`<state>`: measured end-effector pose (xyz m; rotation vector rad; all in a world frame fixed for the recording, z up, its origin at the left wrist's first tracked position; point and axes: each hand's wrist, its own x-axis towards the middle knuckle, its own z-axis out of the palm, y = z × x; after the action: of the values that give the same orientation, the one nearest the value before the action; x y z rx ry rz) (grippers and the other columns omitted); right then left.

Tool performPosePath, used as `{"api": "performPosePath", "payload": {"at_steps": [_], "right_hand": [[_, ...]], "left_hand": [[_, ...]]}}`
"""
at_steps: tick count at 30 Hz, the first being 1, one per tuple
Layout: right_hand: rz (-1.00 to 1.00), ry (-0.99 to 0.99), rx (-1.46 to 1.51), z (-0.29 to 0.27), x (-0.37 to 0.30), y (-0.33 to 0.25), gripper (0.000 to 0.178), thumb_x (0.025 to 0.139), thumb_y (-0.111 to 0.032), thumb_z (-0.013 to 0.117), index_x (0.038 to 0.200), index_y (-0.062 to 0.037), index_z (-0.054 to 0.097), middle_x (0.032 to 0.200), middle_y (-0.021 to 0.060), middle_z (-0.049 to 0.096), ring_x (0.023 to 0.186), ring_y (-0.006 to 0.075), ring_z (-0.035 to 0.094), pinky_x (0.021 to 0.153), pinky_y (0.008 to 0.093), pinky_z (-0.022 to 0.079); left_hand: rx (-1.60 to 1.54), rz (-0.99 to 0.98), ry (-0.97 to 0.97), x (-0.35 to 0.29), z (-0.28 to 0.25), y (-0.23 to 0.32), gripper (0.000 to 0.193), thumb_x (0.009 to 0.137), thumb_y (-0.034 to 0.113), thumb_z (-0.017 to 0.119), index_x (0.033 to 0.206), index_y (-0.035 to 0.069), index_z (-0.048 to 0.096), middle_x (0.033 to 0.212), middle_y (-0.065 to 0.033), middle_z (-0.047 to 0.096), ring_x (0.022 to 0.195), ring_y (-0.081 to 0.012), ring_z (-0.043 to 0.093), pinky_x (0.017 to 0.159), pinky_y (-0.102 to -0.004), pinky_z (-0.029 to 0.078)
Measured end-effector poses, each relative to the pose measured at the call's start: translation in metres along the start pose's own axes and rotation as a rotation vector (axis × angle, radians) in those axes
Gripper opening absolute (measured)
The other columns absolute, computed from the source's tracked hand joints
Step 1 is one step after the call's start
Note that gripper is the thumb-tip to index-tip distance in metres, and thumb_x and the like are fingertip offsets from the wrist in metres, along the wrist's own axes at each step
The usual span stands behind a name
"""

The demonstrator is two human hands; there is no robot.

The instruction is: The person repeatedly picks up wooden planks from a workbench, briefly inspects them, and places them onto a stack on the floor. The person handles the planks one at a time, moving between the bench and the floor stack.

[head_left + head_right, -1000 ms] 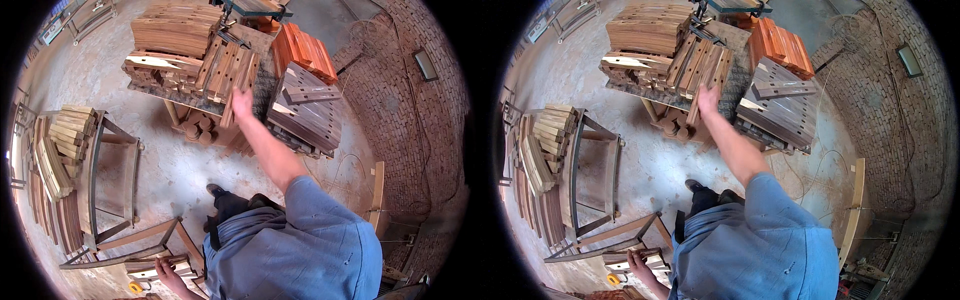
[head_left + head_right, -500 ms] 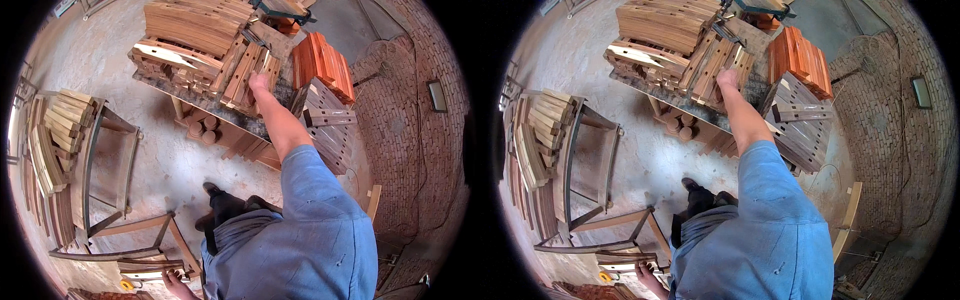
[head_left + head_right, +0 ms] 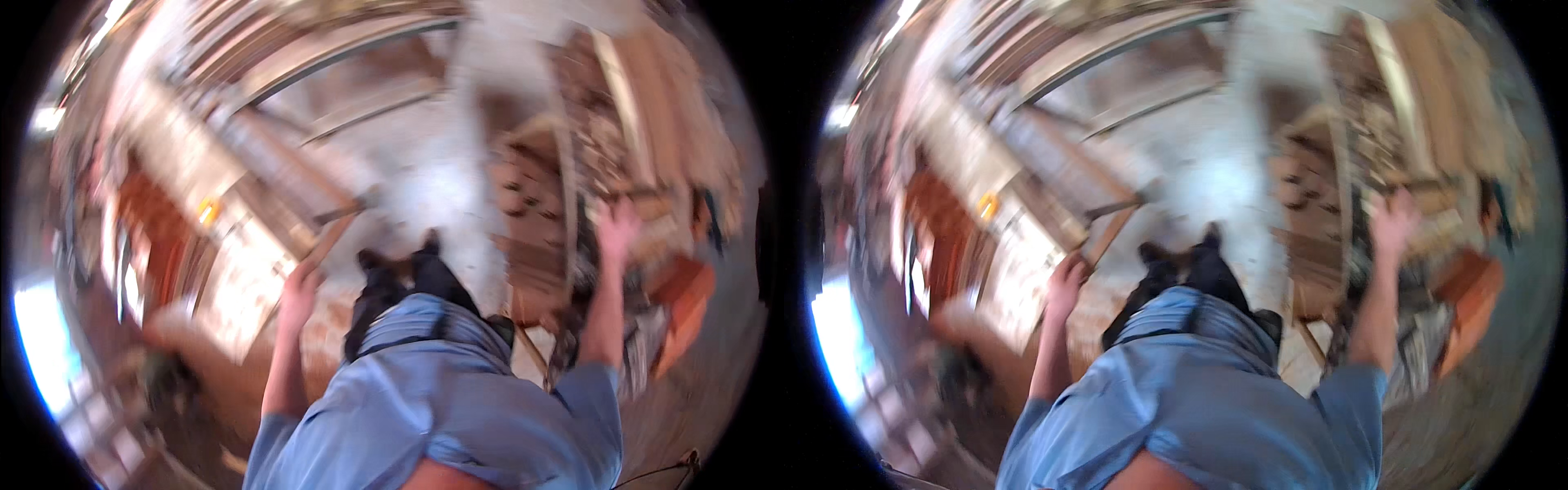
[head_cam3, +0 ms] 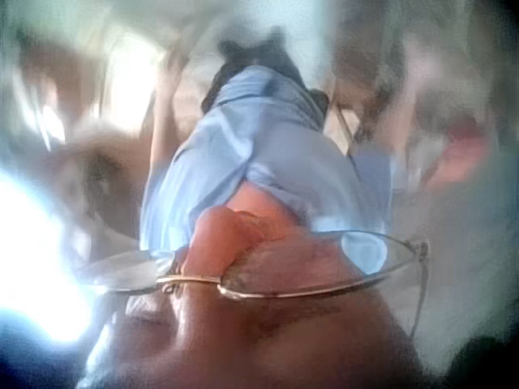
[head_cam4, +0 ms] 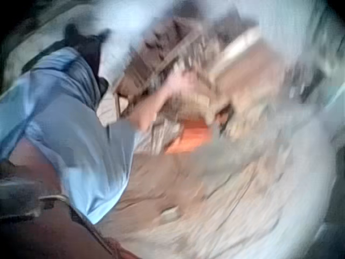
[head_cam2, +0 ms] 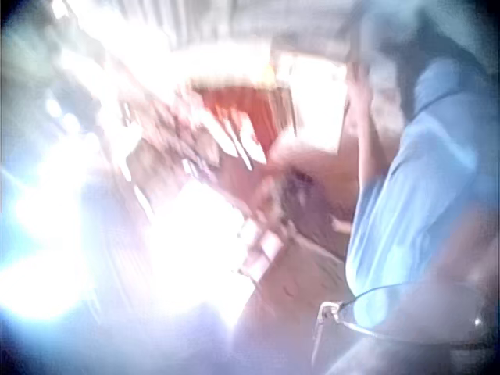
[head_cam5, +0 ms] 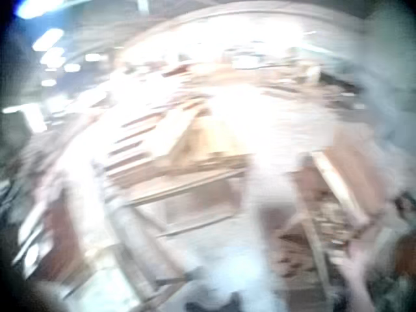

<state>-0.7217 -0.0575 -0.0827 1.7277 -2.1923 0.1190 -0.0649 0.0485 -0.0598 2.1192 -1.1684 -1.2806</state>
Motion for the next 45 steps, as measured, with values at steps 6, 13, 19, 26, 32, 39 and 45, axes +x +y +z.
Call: {"api": "performPosePath", "payload": {"at_steps": [6,13,19,26,32,39,45], "right_hand": [[0.087,-0.018,-0.197,0.04,-0.004,0.023,0.057,0.093,-0.056,0.049,0.134,-0.0162,0.052,0.134,0.0261,0.049,0.123,0.0414,0.048,0.1,0.0524,0.039],[0.233,-0.195,-0.167,0.035,0.007,0.024,0.068,0.09,-0.063,0.047,0.141,-0.0167,0.045,0.142,0.0247,0.039,0.131,0.0408,0.037,0.105,0.0528,0.033],[0.099,-0.185,0.39,-0.029,-0.01,-0.075,0.057,0.091,-0.042,0.058,0.133,-0.0035,0.05,0.118,0.0217,0.056,0.109,0.0347,0.054,0.097,0.045,0.042],[-0.199,-0.849,0.905,-0.128,-0.117,-0.388,0.052,0.086,-0.018,0.067,0.132,-0.0027,0.049,0.111,0.0145,0.063,0.099,0.0235,0.062,0.085,0.035,0.052],[-0.7,-0.81,0.81,-0.157,-0.159,-0.523,0.06,0.084,-0.033,0.068,0.127,0.0026,0.049,0.113,0.0206,0.059,0.103,0.0361,0.059,0.087,0.0432,0.049],[-0.757,-0.818,0.562,-0.169,-0.178,-0.572,0.062,0.083,-0.037,0.068,0.128,0.0003,0.047,0.113,0.0212,0.057,0.103,0.0375,0.059,0.084,0.0444,0.05],[-0.742,-0.722,0.56,-0.165,-0.191,-0.572,0.061,0.084,-0.033,0.068,0.131,-0.0026,0.045,0.11,0.0192,0.057,0.097,0.0361,0.062,0.079,0.0437,0.052]], "left_hand": [[-0.136,-0.035,0.146,-0.026,0.001,-0.009,0.034,0.097,0.019,0.055,0.126,0.003,0.058,0.093,-0.0047,0.068,0.082,-0.0113,0.065,0.07,-0.0262,0.052],[-0.316,-0.176,0.23,-0.033,-0.011,-0.051,0.034,0.097,0.019,0.054,0.125,0.0,0.058,0.093,-0.0045,0.069,0.08,-0.01,0.065,0.066,-0.0243,0.05],[-0.464,-0.205,0.261,-0.031,-0.03,-0.098,0.035,0.097,0.018,0.052,0.127,0.0,0.055,0.092,-0.0034,0.068,0.078,-0.0089,0.062,0.065,-0.0246,0.049],[-0.384,-0.181,0.198,-0.031,-0.05,-0.115,0.035,0.094,0.015,0.053,0.126,-0.001,0.057,0.099,-0.0104,0.07,0.083,-0.0139,0.066,0.069,-0.0273,0.051],[-0.412,-0.207,0.243,-0.05,-0.076,-0.152,0.037,0.093,0.015,0.055,0.126,-0.001,0.057,0.1,-0.0112,0.069,0.082,-0.015,0.066,0.071,-0.0282,0.052],[-0.193,-0.176,0.592,-0.033,-0.153,-0.223,0.037,0.092,0.019,0.056,0.123,0.0,0.06,0.092,-0.0131,0.068,0.084,-0.02,0.065,0.074,-0.0317,0.051],[0.281,-0.066,0.916,0.001,-0.231,-0.245,0.029,0.084,0.015,0.062,0.111,0.006,0.065,0.103,-0.0164,0.064,0.095,-0.0366,0.06,0.083,-0.0444,0.048]]}}
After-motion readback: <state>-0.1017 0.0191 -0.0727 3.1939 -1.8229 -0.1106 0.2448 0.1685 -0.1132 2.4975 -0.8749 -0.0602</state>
